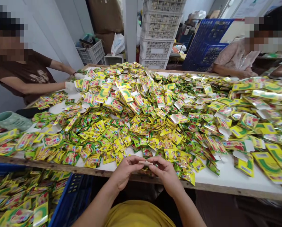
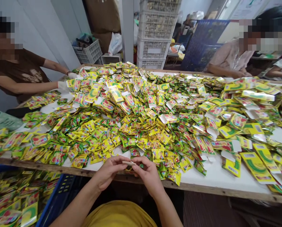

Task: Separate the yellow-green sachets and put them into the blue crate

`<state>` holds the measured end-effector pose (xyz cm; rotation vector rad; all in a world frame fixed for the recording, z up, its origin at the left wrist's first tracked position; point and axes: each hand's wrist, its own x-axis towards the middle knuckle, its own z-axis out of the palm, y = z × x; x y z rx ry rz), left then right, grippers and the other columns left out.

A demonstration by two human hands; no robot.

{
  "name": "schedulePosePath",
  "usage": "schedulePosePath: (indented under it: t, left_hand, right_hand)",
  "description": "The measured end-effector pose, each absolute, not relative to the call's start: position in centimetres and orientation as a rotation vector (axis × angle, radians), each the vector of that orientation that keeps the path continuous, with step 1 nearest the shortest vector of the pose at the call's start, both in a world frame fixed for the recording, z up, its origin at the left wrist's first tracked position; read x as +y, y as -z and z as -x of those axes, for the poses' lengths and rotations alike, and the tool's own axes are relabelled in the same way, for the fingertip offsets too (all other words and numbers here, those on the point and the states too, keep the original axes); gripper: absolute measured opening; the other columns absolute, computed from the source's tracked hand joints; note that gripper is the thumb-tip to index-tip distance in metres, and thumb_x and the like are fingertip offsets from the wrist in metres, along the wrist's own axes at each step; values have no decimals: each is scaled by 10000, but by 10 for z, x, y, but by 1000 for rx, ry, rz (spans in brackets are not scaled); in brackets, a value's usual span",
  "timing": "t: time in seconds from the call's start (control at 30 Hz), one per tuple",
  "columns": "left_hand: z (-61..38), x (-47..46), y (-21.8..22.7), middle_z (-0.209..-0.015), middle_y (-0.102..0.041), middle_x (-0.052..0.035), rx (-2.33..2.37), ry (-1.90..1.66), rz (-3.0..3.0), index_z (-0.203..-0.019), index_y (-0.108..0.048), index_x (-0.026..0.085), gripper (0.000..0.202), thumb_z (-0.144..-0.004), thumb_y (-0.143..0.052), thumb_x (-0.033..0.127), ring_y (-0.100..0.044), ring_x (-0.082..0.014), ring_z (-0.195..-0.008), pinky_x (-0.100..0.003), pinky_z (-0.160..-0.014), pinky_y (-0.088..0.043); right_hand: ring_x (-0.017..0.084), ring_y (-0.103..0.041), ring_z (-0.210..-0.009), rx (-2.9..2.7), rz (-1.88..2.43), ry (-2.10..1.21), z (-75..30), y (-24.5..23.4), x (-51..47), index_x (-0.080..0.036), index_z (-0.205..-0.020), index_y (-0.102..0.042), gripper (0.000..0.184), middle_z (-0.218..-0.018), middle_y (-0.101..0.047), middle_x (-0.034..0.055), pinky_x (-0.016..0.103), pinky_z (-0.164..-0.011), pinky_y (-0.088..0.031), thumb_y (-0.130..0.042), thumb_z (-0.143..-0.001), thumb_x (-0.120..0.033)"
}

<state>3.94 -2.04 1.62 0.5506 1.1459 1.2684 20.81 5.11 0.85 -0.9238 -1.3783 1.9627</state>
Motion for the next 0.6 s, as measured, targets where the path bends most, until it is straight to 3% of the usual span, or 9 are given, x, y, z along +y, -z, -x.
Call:
schedulePosePath:
  t: [0.17, 0.27, 0.43, 0.6]
  left_hand:
    - [-38, -18, -17, -876, -693, -57, 1117, -1283, -424, -918, -709, 139, 289, -652, -784, 227, -586, -133, -819, -217, -774, -405]
    - [-39, -18, -18, -871, -690, -51, 1124, -1302, -422, -874, -724, 138, 255, -640, -789, 218, -580, -135, -854, -210, -804, -409]
    - [-37, -17, -21, -859, -706, -41, 1238, -1300, -415, -845, -747, 154, 241, -628, -801, 243, -581, -119, -818, -189, -779, -422]
    - [-44, -20, -26, -858, -727, -54, 1272, -1284, -490, -819, -764, 171, 192, -646, -778, 254, -623, -158, -862, -222, -823, -453]
  right_hand:
    - [162, -561, -818, -1170, 838, -2063, -210, 0, 51, -206, -926, -728, 234, -960, -637, 71, 253, -654, -484, -721, -756, -367]
    - [134, -542, -753, -1377, 838, -1868, -204, 4, 51, -207, -890, -728, 173, -882, -633, 48, 227, -620, -435, -688, -792, -344]
    - [147, -561, -817, -1824, 754, -1442, -199, -11, 55, -204, -924, -715, 155, -845, -618, 46, 250, -720, -442, -603, -864, -293]
    - [129, -568, -816, -1883, 767, -1436, -207, -19, 54, -216, -955, -702, 149, -868, -613, 30, 227, -721, -447, -594, -853, -213]
